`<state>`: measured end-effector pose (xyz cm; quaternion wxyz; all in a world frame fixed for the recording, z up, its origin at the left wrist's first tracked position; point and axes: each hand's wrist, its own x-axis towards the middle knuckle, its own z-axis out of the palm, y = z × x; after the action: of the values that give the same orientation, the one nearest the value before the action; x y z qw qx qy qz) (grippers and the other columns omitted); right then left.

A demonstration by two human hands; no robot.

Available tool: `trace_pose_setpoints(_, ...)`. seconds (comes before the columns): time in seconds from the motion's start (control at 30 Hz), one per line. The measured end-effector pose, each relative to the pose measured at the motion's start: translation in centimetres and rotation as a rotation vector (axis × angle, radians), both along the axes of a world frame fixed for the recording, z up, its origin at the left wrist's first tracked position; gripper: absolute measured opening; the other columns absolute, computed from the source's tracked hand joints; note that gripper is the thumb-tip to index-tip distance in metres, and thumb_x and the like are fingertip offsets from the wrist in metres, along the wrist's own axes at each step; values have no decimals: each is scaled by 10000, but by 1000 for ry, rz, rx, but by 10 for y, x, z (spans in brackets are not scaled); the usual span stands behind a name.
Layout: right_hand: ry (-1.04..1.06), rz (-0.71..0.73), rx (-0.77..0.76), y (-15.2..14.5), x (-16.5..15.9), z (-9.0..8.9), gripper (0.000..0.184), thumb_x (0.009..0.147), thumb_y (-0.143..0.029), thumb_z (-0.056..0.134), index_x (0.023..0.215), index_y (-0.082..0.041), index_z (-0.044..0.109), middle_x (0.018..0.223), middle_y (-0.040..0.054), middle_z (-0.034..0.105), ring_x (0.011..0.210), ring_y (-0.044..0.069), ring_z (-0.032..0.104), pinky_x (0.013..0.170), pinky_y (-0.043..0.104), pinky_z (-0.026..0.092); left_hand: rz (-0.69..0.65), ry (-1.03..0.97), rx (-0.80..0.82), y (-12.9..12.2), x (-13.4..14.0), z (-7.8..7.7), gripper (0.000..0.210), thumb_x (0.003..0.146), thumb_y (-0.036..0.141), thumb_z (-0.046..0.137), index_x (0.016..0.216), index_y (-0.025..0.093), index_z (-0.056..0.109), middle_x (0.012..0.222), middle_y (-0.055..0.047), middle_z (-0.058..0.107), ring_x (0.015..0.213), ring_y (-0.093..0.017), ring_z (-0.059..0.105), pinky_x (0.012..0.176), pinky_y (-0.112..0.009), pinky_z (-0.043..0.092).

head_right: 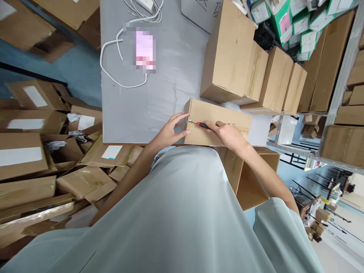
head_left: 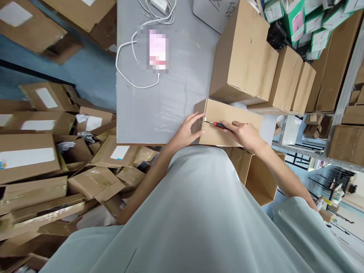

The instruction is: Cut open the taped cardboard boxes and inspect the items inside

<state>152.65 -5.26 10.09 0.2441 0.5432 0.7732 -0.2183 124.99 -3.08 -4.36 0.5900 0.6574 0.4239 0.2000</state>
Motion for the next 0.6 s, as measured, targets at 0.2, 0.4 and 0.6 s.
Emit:
trace_pose_setpoints(0.2,-46,25,-40,6,-9,10,565,1244,-443,231,1736,-294,465,1167,119,785,829,250,725,716,333,380,7,-43,-30,-1,2,0,752,1010,502,703,1702,281,509,1782,-145,445,1708,-369,370,1322,-561,483)
trace_pose_setpoints(0.4,-145,127,-67,18,-31,32,512,1197,-205,323,1682,-216,486,1150,174,787,836,268,762,695,342,389,10,-42,-36,-1,3,1,750,1004,462,693,1710,304,495,1751,-131,492,1636,-369,475,1280,-566,525)
trace_pose_setpoints(0.6,-164,181,-43,16,-31,35,578,1102,-73,401,1656,-206,503,1115,182,809,848,261,773,686,334,411,29,15,-7,-7,6,1,764,1005,493,680,1722,303,496,1739,-127,523,1600,-370,516,1221,-531,576)
